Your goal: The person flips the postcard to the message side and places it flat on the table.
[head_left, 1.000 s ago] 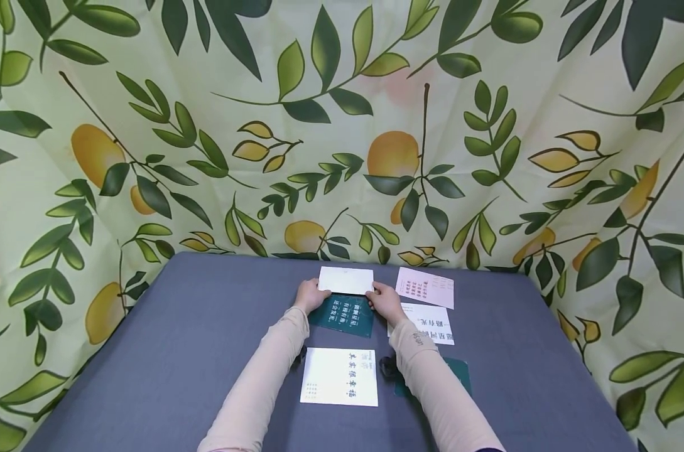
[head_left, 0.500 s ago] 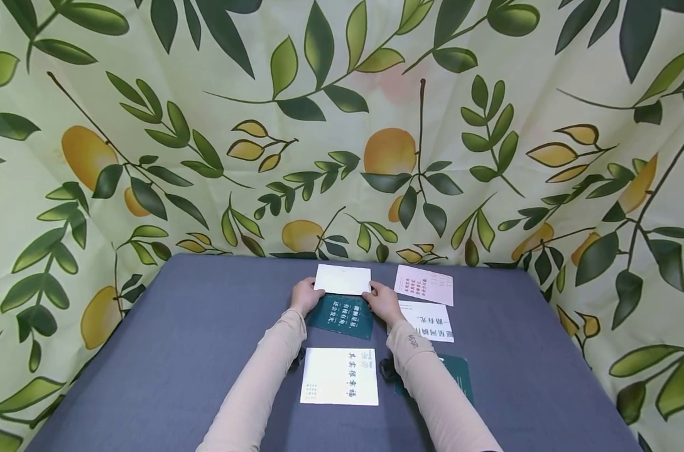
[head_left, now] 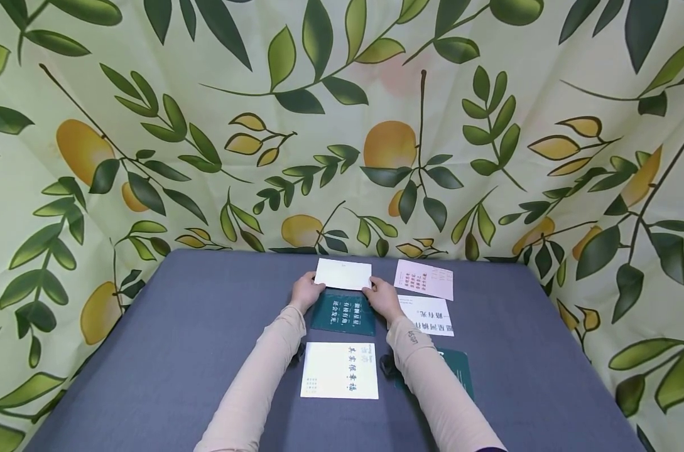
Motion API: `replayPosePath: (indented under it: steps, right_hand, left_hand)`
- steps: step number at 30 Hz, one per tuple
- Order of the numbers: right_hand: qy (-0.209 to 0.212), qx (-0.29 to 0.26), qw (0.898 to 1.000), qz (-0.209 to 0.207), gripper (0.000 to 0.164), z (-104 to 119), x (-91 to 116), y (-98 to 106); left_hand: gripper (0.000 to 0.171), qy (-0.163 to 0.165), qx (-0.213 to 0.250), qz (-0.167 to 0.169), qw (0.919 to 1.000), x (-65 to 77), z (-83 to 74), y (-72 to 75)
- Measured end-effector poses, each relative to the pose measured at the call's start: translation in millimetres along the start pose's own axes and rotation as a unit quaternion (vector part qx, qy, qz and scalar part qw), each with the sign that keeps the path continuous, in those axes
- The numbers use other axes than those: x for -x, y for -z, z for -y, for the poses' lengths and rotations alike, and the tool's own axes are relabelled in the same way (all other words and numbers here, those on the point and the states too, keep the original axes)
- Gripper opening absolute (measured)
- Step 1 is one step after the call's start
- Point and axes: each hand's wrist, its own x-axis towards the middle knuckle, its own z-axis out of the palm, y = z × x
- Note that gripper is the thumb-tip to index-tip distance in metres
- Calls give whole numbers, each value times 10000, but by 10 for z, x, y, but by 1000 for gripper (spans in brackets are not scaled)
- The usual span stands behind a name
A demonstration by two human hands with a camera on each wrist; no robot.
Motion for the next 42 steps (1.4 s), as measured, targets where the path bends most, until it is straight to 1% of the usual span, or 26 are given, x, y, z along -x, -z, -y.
replayPosePath:
  steps: [5, 8, 11, 14, 21, 25, 29, 32, 35, 37, 39, 42]
  right_hand:
    - [24, 97, 9998, -163, 48, 7, 11, -30]
    - [67, 273, 9993, -228, 46, 21, 28, -48]
    - [50, 427, 9987, -270, 45, 48, 49, -53]
    - [0, 522, 9982, -282, 44, 72, 69, -53]
    - [-18, 493, 9980, -385, 46, 92, 71, -46]
    - [-10, 470, 9980, -419, 46, 101, 58, -47]
    - [-43, 323, 9979, -562, 43, 108, 43, -32]
    - [-83, 70, 9982, -587, 39, 116, 41, -5]
    - [-123, -90, 9986, -497, 37, 112, 46, 38]
    - [-179, -184, 9989, -381, 36, 104, 49, 85]
    - [-170, -159, 9994, -259, 36, 96, 57, 141]
    - [-220, -256, 9994, -27, 38, 110, 89, 238]
  left_hand:
    - [36, -194, -365, -210, 9989, 18, 1, -22]
    - [34, -203, -466, -360, 9981, 48, 0, -25]
    - [32, -147, -466, -452, 9978, 83, -3, -23]
    - [32, -74, -446, -487, 9978, 103, 5, -27]
    - [40, -110, -449, -486, 9978, 111, 11, -16]
    - [40, -75, -424, -504, 9978, 92, -8, -2]
    - [38, -62, -475, -488, 9977, 52, -30, 14]
    - [37, -62, -563, -381, 9977, 44, -58, 46]
    - [39, -87, -809, -61, 9967, 70, -97, 94]
    - [42, -158, -1020, 206, 9944, 100, -125, 129]
    - [45, -232, -1139, 441, 9922, 135, -146, 165]
    - [47, -317, -1122, 600, 9914, 193, -155, 226]
